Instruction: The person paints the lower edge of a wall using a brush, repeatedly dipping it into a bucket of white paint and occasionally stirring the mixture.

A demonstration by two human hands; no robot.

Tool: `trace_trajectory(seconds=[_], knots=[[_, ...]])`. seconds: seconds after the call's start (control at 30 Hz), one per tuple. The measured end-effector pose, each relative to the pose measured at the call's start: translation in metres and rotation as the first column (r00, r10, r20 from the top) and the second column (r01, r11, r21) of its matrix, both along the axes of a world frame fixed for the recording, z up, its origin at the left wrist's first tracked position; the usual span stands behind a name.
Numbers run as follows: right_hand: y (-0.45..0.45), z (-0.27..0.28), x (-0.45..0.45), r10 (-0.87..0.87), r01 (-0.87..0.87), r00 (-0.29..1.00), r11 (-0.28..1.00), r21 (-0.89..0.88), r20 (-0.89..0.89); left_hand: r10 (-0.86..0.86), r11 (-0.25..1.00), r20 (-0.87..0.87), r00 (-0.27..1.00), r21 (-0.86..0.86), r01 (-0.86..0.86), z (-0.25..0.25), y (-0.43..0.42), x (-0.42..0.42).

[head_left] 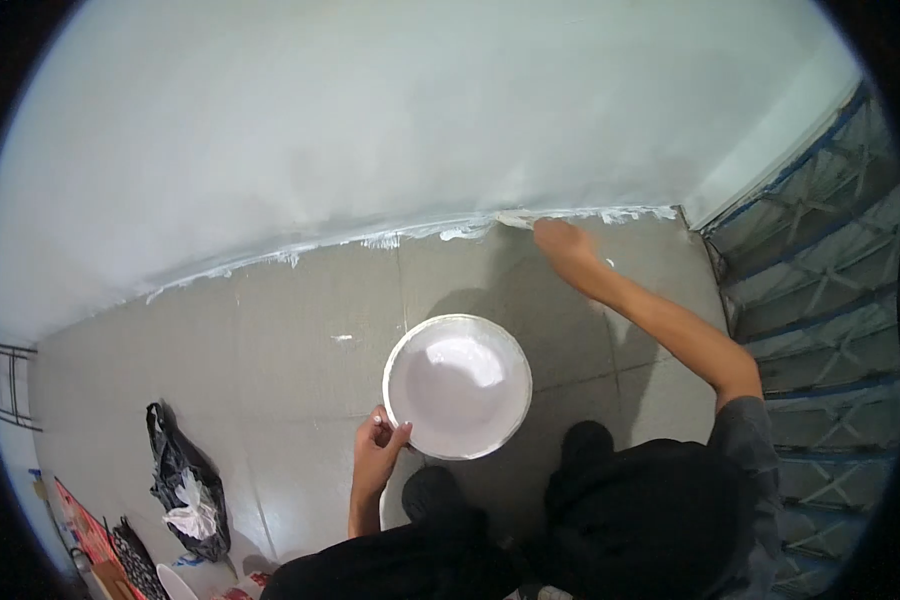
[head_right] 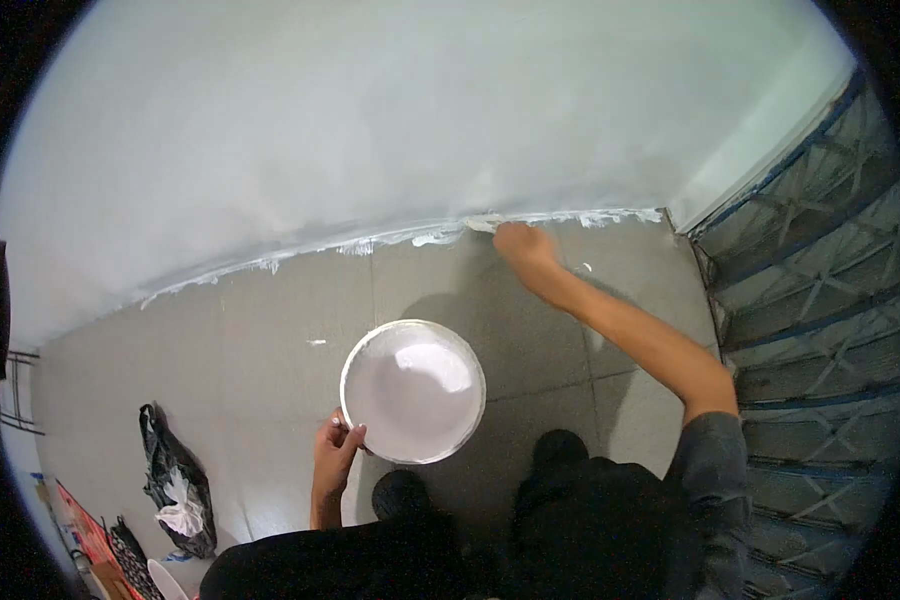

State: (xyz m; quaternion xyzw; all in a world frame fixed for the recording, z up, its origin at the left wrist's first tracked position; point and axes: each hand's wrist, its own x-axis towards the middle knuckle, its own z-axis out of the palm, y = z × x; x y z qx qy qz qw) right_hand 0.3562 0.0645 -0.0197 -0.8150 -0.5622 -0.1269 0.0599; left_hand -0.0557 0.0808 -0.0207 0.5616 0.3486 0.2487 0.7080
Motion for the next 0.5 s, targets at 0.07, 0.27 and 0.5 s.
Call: trace_trajectory(seconds=[0.07, 0.27, 0.5], knots=[[0.013, 0.0, 0.009, -0.01, -0.009, 0.966, 0.997, 0.075, 0.26, 0.0, 1.0, -0.037, 0.999, 0.019, 0.0, 0.0, 0.001, 0.0], [-0.011, 0.052, 0.019, -0.069, 0.047, 0.973, 0.993, 0.105, 0.219, 0.015, 1.0, -0.039, 0.999, -0.002, -0.015, -0.004, 0.0, -0.002], [-0.108, 0.092, 0.0, -0.2, 0.195, 0.98, 0.948, 0.252, -0.007, 0.025, 1.0, -0.021, 0.999, 0.009, -0.025, -0.009, 0.0, -0.003]])
